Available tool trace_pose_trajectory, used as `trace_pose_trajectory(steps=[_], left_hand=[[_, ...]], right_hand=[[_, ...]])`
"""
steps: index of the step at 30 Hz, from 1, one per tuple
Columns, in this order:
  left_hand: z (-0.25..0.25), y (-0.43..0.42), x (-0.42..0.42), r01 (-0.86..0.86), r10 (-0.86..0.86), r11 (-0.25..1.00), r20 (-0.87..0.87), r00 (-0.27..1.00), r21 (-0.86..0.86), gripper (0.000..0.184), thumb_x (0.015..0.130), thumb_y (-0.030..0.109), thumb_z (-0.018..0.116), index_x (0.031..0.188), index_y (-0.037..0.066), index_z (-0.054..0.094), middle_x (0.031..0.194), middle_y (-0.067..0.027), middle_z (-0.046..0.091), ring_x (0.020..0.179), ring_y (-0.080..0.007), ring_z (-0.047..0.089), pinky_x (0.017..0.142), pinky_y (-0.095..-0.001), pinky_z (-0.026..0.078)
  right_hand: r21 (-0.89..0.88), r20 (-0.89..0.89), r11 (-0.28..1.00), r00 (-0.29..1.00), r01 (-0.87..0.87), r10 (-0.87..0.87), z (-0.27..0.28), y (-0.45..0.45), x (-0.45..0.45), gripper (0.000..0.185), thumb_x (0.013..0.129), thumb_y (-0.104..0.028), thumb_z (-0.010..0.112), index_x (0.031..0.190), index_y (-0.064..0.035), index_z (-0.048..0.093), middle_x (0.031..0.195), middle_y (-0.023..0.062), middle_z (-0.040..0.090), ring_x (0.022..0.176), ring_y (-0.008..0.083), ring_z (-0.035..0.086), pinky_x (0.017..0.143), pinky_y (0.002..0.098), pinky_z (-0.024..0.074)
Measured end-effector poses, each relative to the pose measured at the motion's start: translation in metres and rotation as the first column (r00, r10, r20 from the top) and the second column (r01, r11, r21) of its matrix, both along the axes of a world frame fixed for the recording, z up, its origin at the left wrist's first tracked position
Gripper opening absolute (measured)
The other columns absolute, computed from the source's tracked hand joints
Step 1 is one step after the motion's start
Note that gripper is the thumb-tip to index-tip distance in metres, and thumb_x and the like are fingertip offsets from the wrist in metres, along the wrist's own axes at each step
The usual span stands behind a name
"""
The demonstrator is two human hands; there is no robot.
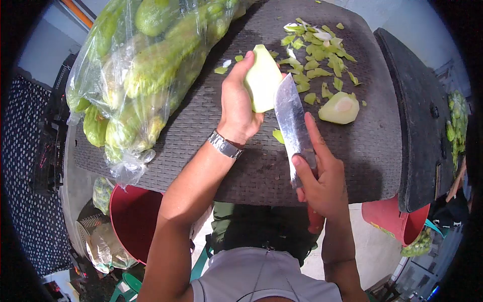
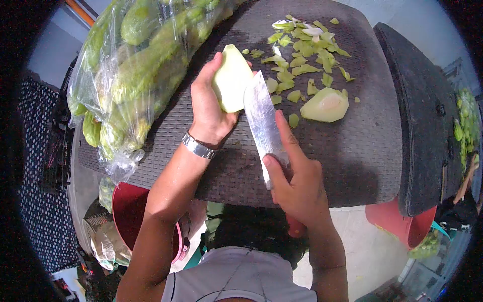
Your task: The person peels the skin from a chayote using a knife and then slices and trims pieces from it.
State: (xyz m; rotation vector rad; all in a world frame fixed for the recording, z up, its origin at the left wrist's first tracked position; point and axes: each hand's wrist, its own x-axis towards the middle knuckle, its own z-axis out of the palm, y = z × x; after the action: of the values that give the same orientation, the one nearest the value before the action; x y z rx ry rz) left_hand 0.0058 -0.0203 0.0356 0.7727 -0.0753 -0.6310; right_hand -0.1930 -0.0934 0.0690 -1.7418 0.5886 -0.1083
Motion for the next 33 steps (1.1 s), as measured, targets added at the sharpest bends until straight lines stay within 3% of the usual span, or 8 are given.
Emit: trace_pose_trajectory(steps=[2, 7, 14, 17, 19, 22, 26, 33], left_hand=[[0.000, 0.000, 0.000, -0.012, 0.012, 1.000, 0.009, 1.000, 0.000, 0.043, 0.103, 0.041, 0.058, 0.113, 0.000, 0.065, 0.099, -0.0157, 0.073, 0.090, -0.0285, 0.075, 0.083, -0.0395, 0.061], [-0.005, 0.003, 0.003, 0.159, -0.157, 0.985, 0.021, 0.987, -0.064, 0.048, 0.104, 0.044, 0.053, 0.109, -0.002, 0.063, 0.093, -0.0201, 0.072, 0.086, -0.0360, 0.075, 0.077, -0.0458, 0.063], [-0.006, -0.002, -0.001, 0.136, -0.135, 0.988, 0.018, 0.991, -0.067, 0.050, 0.104, 0.046, 0.050, 0.106, -0.002, 0.061, 0.091, -0.0216, 0.070, 0.082, -0.0400, 0.075, 0.076, -0.0489, 0.063], [-0.009, -0.002, -0.002, 0.145, -0.144, 0.988, 0.021, 0.989, -0.054, 0.051, 0.105, 0.047, 0.049, 0.106, -0.002, 0.062, 0.090, -0.0216, 0.070, 0.083, -0.0395, 0.075, 0.076, -0.0488, 0.063], [-0.006, -0.002, -0.002, 0.150, -0.150, 0.988, 0.015, 0.989, -0.031, 0.052, 0.105, 0.048, 0.049, 0.106, -0.002, 0.062, 0.090, -0.0216, 0.071, 0.084, -0.0388, 0.075, 0.076, -0.0485, 0.063], [-0.006, 0.000, -0.005, 0.175, -0.175, 0.984, 0.028, 0.984, -0.021, 0.051, 0.107, 0.047, 0.047, 0.107, -0.001, 0.064, 0.088, -0.0165, 0.072, 0.081, -0.0321, 0.075, 0.080, -0.0414, 0.062], [-0.012, -0.008, -0.010, 0.155, -0.156, 0.987, 0.040, 0.987, 0.032, 0.054, 0.105, 0.051, 0.048, 0.108, -0.001, 0.064, 0.090, -0.0192, 0.071, 0.082, -0.0335, 0.074, 0.087, -0.0507, 0.063], [-0.010, -0.002, -0.001, 0.153, -0.153, 0.988, -0.022, 0.988, 0.000, 0.055, 0.105, 0.052, 0.047, 0.107, 0.000, 0.064, 0.088, -0.0190, 0.070, 0.078, -0.0350, 0.073, 0.077, -0.0462, 0.062]], right_hand=[[0.010, 0.010, 1.000, 1.000, -0.006, 0.005, 0.002, 0.001, 0.000, 0.072, 0.099, -0.001, 0.059, 0.165, -0.0184, 0.035, 0.076, -0.0006, 0.064, 0.052, 0.0039, 0.050, 0.047, 0.0233, 0.0434], [0.027, 0.039, 1.000, 0.999, -0.015, 0.014, -0.006, 0.000, 0.000, 0.072, 0.099, -0.002, 0.058, 0.165, -0.0188, 0.036, 0.085, 0.0001, 0.066, 0.054, 0.0036, 0.051, 0.046, 0.0227, 0.0431], [0.113, 0.067, 0.992, 0.997, -0.051, 0.044, -0.013, -0.005, 0.005, 0.072, 0.101, 0.000, 0.055, 0.166, -0.0149, 0.031, 0.091, 0.0034, 0.068, 0.053, 0.0040, 0.050, 0.046, 0.0225, 0.0416], [0.166, 0.066, 0.984, 0.997, -0.060, 0.050, -0.018, -0.008, 0.005, 0.072, 0.101, 0.000, 0.055, 0.167, -0.0132, 0.029, 0.091, 0.0044, 0.067, 0.052, 0.0041, 0.049, 0.046, 0.0225, 0.0410], [0.140, 0.068, 0.989, 0.997, -0.047, 0.038, -0.021, -0.011, 0.006, 0.073, 0.099, -0.004, 0.059, 0.165, -0.0189, 0.034, 0.080, 0.0058, 0.068, 0.053, 0.0081, 0.057, 0.050, 0.0281, 0.0483], [0.123, 0.097, 0.991, 0.994, -0.055, 0.043, -0.028, -0.012, 0.008, 0.073, 0.098, -0.006, 0.061, 0.165, -0.0221, 0.036, 0.074, 0.0062, 0.068, 0.053, 0.0098, 0.061, 0.052, 0.0306, 0.0517], [0.102, 0.141, 0.994, 0.990, -0.040, 0.025, -0.026, -0.014, 0.015, 0.073, 0.098, -0.007, 0.061, 0.165, -0.0223, 0.036, 0.073, 0.0059, 0.067, 0.052, 0.0093, 0.060, 0.052, 0.0301, 0.0513], [0.193, 0.107, 0.980, 0.994, -0.055, 0.035, -0.032, -0.003, 0.010, 0.072, 0.099, -0.006, 0.059, 0.165, -0.0209, 0.035, 0.073, 0.0040, 0.066, 0.053, 0.0081, 0.059, 0.051, 0.0285, 0.0503]])
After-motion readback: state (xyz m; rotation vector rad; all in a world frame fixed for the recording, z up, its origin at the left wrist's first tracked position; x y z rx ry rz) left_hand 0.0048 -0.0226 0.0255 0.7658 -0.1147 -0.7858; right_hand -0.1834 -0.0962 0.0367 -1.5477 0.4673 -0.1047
